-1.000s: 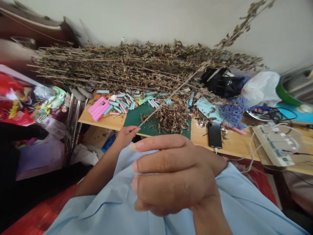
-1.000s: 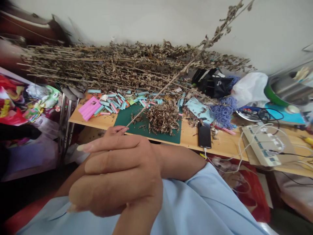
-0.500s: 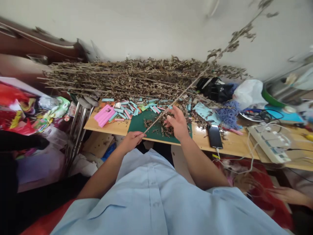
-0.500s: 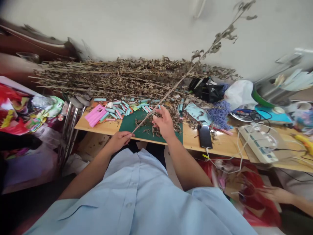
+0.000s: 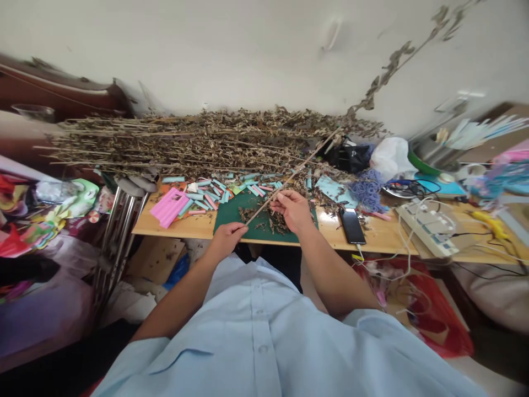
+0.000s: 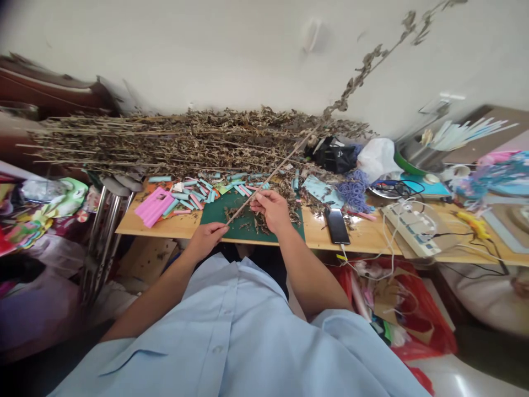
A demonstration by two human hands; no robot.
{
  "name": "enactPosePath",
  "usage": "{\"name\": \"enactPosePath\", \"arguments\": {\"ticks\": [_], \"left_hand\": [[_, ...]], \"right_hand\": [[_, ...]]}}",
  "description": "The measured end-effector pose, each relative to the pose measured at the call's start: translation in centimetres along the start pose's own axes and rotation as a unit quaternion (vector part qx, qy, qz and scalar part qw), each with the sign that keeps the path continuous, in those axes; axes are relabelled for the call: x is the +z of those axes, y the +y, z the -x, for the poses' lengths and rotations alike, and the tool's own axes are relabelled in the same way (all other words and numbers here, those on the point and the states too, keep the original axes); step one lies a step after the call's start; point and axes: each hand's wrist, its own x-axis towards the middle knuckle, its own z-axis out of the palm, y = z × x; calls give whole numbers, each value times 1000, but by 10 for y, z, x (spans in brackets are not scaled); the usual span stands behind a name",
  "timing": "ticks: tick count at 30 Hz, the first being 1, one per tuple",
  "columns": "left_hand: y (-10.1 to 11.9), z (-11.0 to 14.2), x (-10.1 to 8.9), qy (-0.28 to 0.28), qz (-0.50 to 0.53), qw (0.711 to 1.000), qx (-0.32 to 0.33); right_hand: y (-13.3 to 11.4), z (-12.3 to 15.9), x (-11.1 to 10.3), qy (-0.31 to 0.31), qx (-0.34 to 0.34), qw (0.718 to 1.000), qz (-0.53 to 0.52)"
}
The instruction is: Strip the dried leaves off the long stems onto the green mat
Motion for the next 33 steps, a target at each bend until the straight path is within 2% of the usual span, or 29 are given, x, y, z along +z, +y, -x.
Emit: {"name": "enactPosePath", "arguments": {"ticks": [5,8,10,12,14,16,17,18,20,22,23,25,29,31,33], "left_hand": [[-3,-11,-2,38,13,999,-12],[-6,-14,-8,24,12,1000,-10],[-8,-13,-12,6,8,1000,-5],[-12,-12,-15,-4,5,1000,-4],[-18,-10,-17,-7,4,1000,-6],[-25,-7,-18,-6,8,1000,-9],[-29,-5,-19,-5,12,1000,-11],[-33,-3,-19,-5,16,1000,-15],[-42,2,-20,-10,22,999,-25],[-52,9,-22,-23,17,999,-33],[-57,14,-23,-30,12,999,-36],[-66,22,-26,-41,1,998,-49],[-78,34,-33,-63,-27,996,-50],[-74,34,-37,-67,-18,997,-35],[-60,29,-37,-67,5,997,-30]], "right_hand": [[0,-5,-7,15,-2,998,53],[-5,-17,-25,61,-52,984,158],[-10,-30,-40,109,-117,948,274],[-17,-43,-54,135,-188,889,396],[-23,-51,-63,118,-244,836,476],[-27,-53,-66,105,-273,813,503],[-29,-52,-64,111,-276,815,497],[-30,-48,-62,119,-270,829,476],[-31,-38,-54,110,-229,889,381],[-32,-28,-43,36,-152,958,240],[-32,-23,-38,-2,-112,978,176],[-30,-16,-27,-36,-57,994,90],[-13,-4,-5,3,-29,998,49],[1,6,7,8,-5,999,36],[17,19,18,-5,26,999,25]]}}
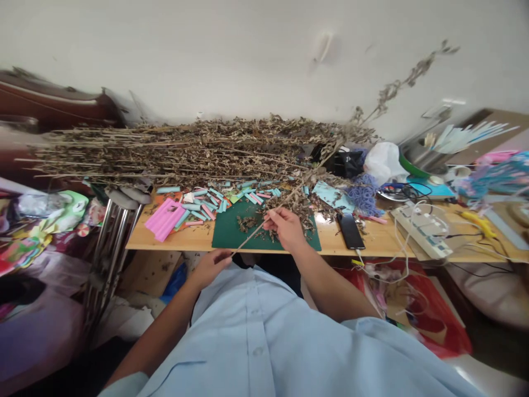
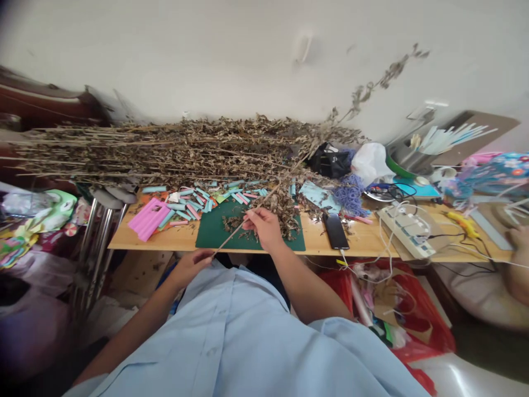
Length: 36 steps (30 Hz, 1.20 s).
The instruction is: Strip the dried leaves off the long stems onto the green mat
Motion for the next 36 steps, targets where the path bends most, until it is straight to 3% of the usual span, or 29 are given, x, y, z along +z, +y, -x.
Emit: {"name": "enactPosePath", "arguments": {"ticks": [5,9,15,25,36], "left_hand": [[48,-22,10,-33,38,998,37],[66,-35,23,-37,-16,998,49],[67,-40,29,13,-37,998,48],[70,-40,36,51,-59,995,55],[68,-43,36,39,-64,995,60]], "right_hand": [[29,27,18,-65,43,997,1],[29,30,12,-88,49,995,22],[10,24,-5,-28,29,999,-5],[1,15,-6,51,7,999,4],[5,-3,-16,120,-21,992,-15]]}}
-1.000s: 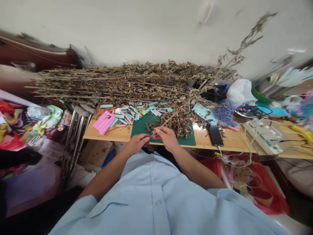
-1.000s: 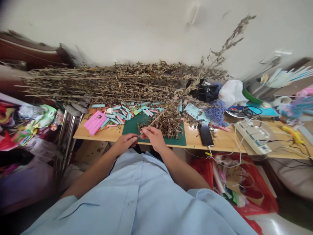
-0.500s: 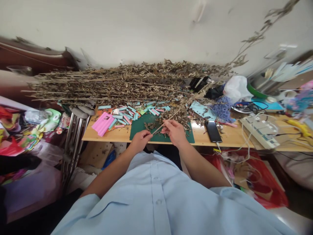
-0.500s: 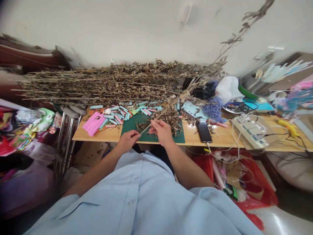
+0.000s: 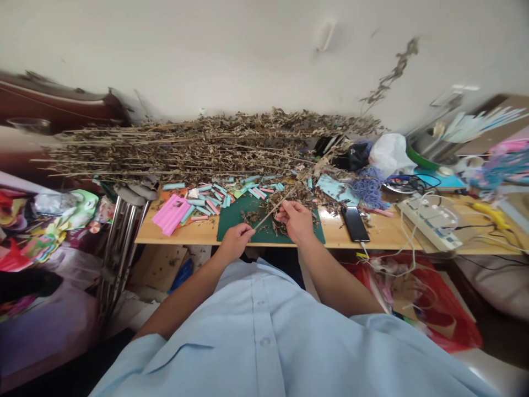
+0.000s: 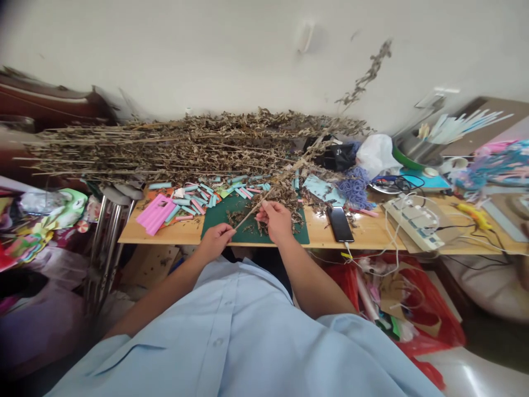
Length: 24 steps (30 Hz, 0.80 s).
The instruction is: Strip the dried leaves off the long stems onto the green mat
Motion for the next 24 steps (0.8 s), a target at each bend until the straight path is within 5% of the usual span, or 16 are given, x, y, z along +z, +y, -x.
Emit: {"name": "enactPosePath", "arguments": {"ticks": [7,10,16,24], "left_hand": [[-10,-1,-1,-11,33,999,-29],[-12,-2,-1,-10,49,998,-34],[-11,-2,0,-17,86,995,-54],[-15,1,-4,-28,214,970,-115]], "right_hand": [[-12,-39,-26,33,-132,958,253],[-18,-37,-23,12,-139,962,235],[-23,-17,-6,-125,-42,982,133],[-19,-34,-24,-54,-128,949,282]]}}
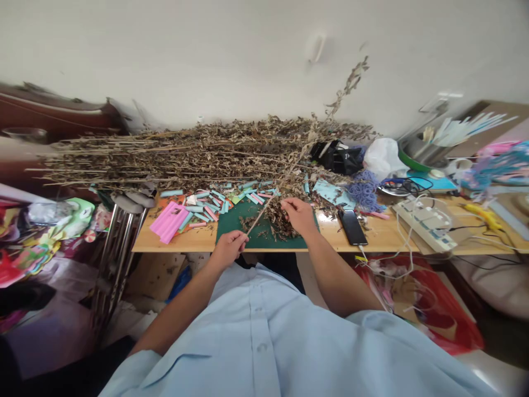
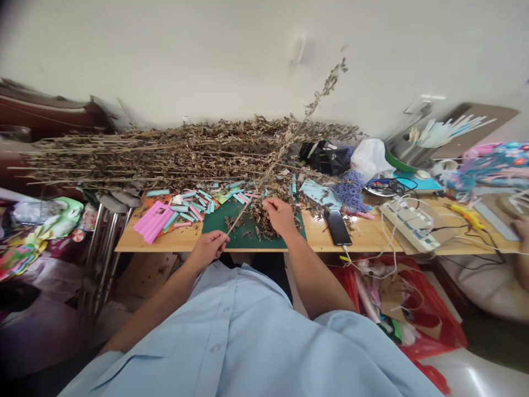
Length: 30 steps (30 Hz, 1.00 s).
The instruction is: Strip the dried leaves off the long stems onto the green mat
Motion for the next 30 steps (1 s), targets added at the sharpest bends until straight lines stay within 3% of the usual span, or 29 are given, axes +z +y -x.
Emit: {"name": "enactPosePath", "arguments": {"ticks": [5,7,10,13,16,19,22,25,27,30], "left_hand": [[-6,3,-7,3,10,1000,-2],[-9,6,-7,12,-9,1000,4],[-13,8,-7,15,-31,999,11],[-17,8,-7,12,-40,999,20],[-21,7,-6,12,-38,999,23],[-20,7,-5,15,-31,999,19],[-18,7,-6,19,-19,1000,11],[-19,7,-8,23,-16,1000,9],[-21,7,-11,24,-19,999,12],[-26,7,-13,24,-17,999,17]], "right_hand": [[7,-19,-19,81,-107,984,115],[4,-19,-21,96,-120,981,119],[-4,-13,-14,24,-56,998,13],[-14,-8,0,-84,32,984,-153],[-19,-5,15,-43,69,966,-247],[-19,0,27,-20,87,964,-252],[-12,4,31,-38,84,972,-218],[-3,-3,21,6,45,994,-100],[2,-13,8,58,-15,998,23],[7,-26,-8,112,-125,974,149]]}}
